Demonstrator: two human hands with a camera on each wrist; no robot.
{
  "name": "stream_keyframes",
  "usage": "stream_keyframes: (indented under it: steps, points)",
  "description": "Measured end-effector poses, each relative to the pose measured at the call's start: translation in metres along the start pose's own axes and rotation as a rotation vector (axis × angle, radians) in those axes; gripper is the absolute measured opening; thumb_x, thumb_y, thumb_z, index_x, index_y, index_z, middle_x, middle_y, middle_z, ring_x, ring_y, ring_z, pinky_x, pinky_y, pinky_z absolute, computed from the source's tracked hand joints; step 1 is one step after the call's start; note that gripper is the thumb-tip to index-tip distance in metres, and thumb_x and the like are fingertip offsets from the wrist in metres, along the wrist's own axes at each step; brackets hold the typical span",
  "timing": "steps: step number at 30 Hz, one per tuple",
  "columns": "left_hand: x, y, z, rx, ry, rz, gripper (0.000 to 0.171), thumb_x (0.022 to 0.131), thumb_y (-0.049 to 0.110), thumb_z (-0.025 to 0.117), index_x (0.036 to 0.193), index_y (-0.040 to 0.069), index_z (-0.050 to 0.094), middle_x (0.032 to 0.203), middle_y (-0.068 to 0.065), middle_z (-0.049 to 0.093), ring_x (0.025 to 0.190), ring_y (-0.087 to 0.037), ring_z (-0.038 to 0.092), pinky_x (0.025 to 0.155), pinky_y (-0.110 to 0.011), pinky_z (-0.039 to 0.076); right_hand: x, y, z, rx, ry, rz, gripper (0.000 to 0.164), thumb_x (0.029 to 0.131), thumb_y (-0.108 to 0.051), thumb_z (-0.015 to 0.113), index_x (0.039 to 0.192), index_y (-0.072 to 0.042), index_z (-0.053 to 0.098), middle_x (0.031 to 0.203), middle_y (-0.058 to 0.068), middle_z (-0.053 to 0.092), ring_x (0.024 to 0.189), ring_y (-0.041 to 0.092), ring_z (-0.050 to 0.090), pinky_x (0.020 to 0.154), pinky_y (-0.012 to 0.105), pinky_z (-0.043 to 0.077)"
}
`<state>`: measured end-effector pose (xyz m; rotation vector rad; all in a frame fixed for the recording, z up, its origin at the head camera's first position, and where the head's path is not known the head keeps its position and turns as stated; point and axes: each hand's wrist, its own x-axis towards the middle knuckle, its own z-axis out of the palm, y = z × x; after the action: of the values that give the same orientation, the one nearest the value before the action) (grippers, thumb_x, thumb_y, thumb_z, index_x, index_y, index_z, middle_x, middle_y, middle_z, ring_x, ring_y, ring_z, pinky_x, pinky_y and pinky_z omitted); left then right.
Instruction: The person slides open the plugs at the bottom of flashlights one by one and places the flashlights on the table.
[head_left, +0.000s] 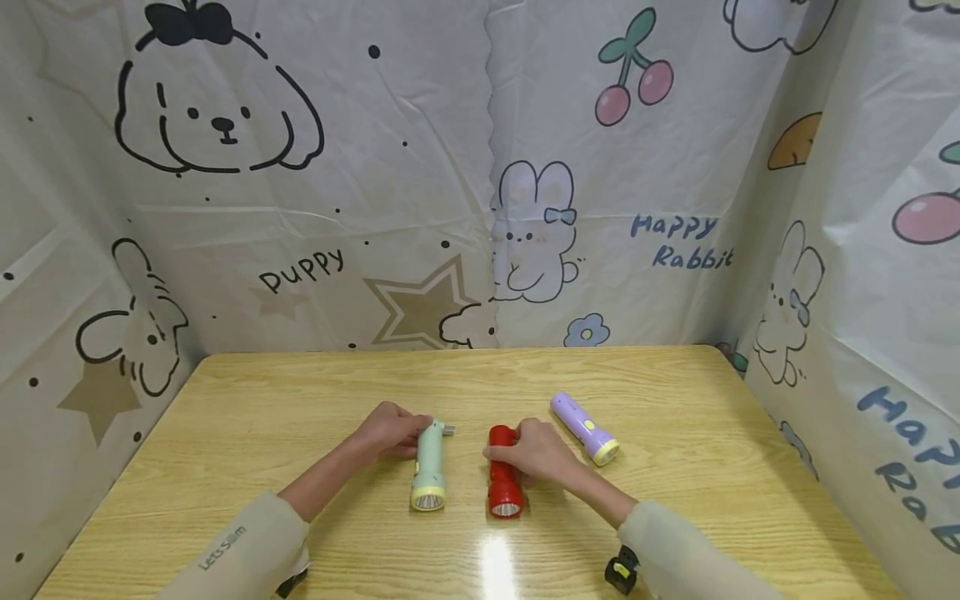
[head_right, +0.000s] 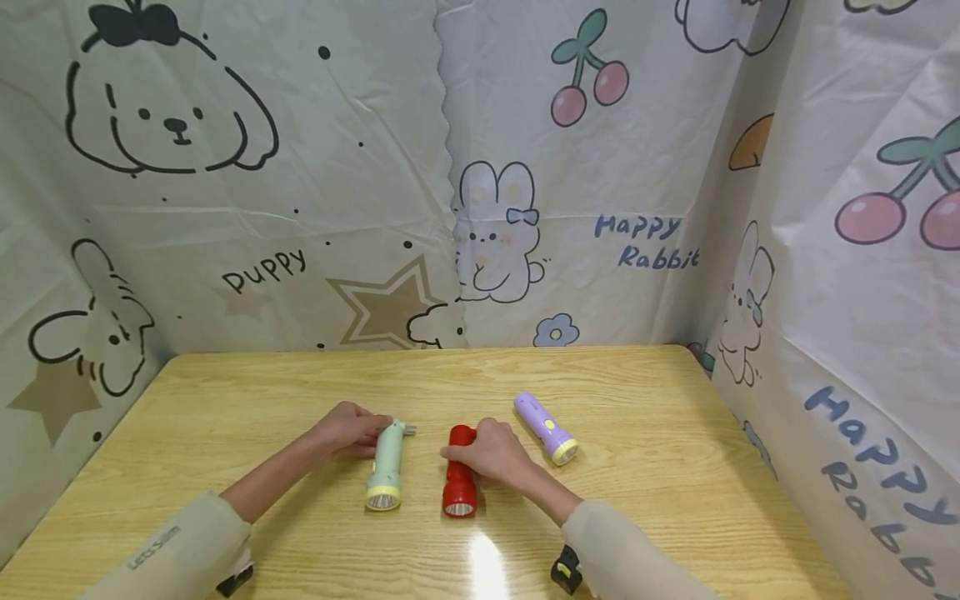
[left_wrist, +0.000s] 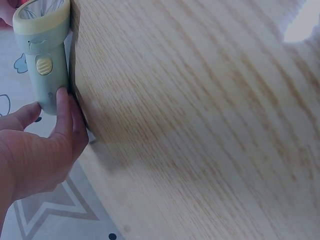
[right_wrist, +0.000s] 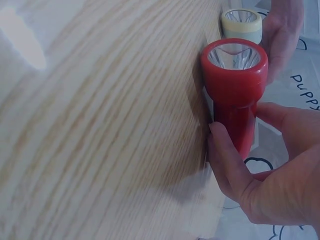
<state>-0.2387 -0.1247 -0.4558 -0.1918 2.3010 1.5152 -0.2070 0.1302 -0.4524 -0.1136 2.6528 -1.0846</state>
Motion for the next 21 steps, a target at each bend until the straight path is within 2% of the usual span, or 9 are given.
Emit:
stream_keyframes:
  steps: [12, 21]
  points:
    - [0.0, -0.0006, 0.0003, 0.013, 0.007, 0.003, 0.033, 0.1, 0.02, 0.062, 0.109, -0.012, 0.066, 0.097, -0.016, 0.066, 0.074, -0.016, 0.065, 0.068, -0.028, 0.059, 0.0009, 0.0035, 0.0014, 0.036, -0.002, -0.025, 0.037, 0.085, -0.031, 0.08, 0.085, -0.001, 0.059, 0.069, 0.008, 0.062, 0.051, 0.018, 0.063, 0.046, 0.029, 0.055]
    - [0.0, -0.0001, 0.0007, 0.017, 0.008, 0.006, 0.035, 0.1, 0.02, 0.062, 0.111, -0.012, 0.066, 0.098, -0.016, 0.066, 0.075, -0.016, 0.065, 0.067, -0.027, 0.059, 0.0012, 0.0022, 0.0021, 0.068, -0.013, 0.001, 0.044, 0.084, -0.027, 0.08, 0.102, 0.007, 0.061, 0.074, 0.009, 0.063, 0.053, 0.018, 0.064, 0.047, 0.03, 0.056]
